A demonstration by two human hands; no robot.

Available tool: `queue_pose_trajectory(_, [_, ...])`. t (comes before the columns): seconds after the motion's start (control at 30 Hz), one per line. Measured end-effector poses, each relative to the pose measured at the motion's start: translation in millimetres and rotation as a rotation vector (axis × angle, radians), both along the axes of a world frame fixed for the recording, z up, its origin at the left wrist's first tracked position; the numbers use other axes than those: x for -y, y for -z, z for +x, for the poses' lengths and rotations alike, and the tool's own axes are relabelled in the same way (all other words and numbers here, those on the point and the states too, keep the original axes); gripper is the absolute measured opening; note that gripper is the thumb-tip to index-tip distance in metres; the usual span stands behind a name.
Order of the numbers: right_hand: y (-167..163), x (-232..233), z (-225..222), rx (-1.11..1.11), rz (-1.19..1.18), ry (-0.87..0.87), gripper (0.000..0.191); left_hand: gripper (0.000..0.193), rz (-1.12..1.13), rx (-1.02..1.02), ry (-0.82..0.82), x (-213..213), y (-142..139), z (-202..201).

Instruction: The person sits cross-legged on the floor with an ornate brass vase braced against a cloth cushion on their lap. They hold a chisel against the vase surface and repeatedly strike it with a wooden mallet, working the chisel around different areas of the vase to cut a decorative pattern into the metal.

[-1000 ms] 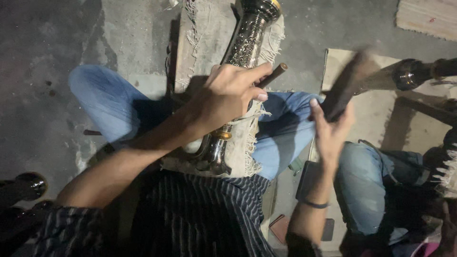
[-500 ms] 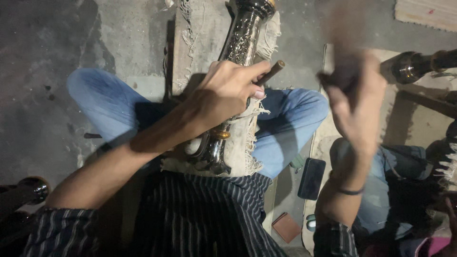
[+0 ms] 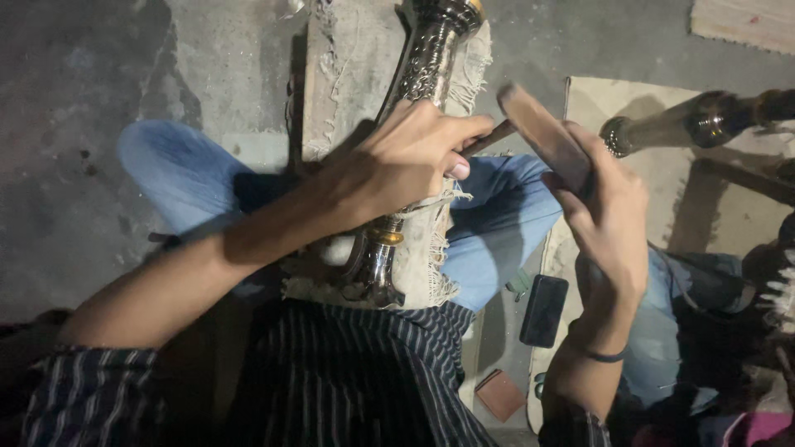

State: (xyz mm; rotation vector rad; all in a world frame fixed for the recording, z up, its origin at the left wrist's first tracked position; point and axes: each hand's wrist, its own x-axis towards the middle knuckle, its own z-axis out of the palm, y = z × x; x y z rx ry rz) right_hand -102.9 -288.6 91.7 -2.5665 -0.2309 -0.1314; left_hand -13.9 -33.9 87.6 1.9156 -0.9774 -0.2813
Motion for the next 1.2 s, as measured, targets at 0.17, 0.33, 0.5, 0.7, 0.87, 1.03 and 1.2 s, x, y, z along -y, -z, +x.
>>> queue_pose_trajectory(0.17, [-3,-3,-10,0.014,0.145,0.105,0.061,0.018,0.161,-0.169,0.017,3,-9,3])
queue_pose_trajectory(0.33, [-2,7,-16,0.091,0.17,0.14,0.064,0.03,0.0,-0.012,0.044,4,-2,6])
queue_pose_trajectory(0.5, [10,16,-18,0.034,0.099,0.122,0.057,0.021,0.146,-0.061,0.055,10,10,12])
queue_pose_trajectory(0.7, [26,17,-23,0.073,0.014,0.203,0.06,0.044,0.156,-0.22,0.118,15,8,21])
queue_pose_trajectory(0.87, [46,9,-26,-0.05,0.642,0.459,0.066,0.029,0.198,-0.088,0.172,16,3,26])
queue_pose_trajectory(1.03, [43,8,-23,-0.006,0.369,0.283,0.062,0.027,0.215,-0.072,0.178,17,4,26])
queue_pose_trajectory(1.2, [10,13,-10,-0.058,-0.064,0.041,0.072,0.029,0.23,-0.205,0.076,10,-2,13])
